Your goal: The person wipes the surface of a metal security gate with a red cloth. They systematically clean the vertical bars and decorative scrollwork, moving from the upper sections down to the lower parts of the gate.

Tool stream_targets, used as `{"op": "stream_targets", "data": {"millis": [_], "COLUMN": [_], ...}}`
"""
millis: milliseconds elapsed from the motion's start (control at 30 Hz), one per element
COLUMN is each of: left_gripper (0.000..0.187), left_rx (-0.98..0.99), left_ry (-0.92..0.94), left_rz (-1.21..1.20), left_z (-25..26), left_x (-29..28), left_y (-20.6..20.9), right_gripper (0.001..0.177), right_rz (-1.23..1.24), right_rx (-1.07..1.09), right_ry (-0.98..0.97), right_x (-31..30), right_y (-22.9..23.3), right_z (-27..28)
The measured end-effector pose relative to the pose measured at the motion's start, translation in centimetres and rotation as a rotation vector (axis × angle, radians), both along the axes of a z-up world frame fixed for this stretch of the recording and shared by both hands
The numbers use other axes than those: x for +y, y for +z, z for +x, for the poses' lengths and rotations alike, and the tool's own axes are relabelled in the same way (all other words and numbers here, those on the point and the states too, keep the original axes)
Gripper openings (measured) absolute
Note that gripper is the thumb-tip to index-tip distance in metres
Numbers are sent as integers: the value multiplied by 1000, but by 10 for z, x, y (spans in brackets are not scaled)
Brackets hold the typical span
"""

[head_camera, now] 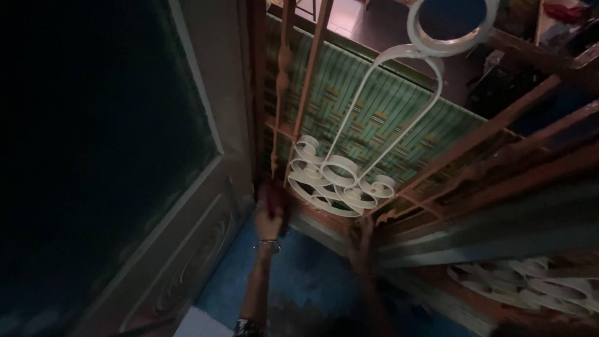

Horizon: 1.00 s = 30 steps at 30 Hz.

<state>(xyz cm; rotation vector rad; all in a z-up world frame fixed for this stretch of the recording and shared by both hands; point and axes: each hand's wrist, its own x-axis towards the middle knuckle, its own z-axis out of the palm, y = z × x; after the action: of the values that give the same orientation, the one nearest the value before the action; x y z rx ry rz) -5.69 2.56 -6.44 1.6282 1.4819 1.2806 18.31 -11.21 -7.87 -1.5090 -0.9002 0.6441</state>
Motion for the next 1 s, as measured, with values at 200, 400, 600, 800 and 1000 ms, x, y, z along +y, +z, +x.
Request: {"op": "stream_targets", "data": {"millis": [200, 400, 600, 800, 1000], "left_gripper": [78, 82, 80, 88, 104], "left_rx": [-153, -42, 279, 228, 218], "left_ry": [-258, -172, -74, -26, -260], "left_rz": [-131, 265, -126, 257, -282], "left_z": [-5, 2, 11, 15, 28], "left_x": [59, 28, 56, 40, -33], "left_y": [3, 2, -17, -29, -28], "right_gripper": [73, 73, 76, 75, 75], "right_rz": [8, -50, -49, -26, -84], "right_rx": [-120, -27, 24, -106, 14], "right_ry": [46, -21, -17, 16, -27], "right_x": [-4, 1, -1, -4, -1], "right_y": [3, 2, -1, 0, -9], "right_z": [-1, -3, -3, 1, 2]}}
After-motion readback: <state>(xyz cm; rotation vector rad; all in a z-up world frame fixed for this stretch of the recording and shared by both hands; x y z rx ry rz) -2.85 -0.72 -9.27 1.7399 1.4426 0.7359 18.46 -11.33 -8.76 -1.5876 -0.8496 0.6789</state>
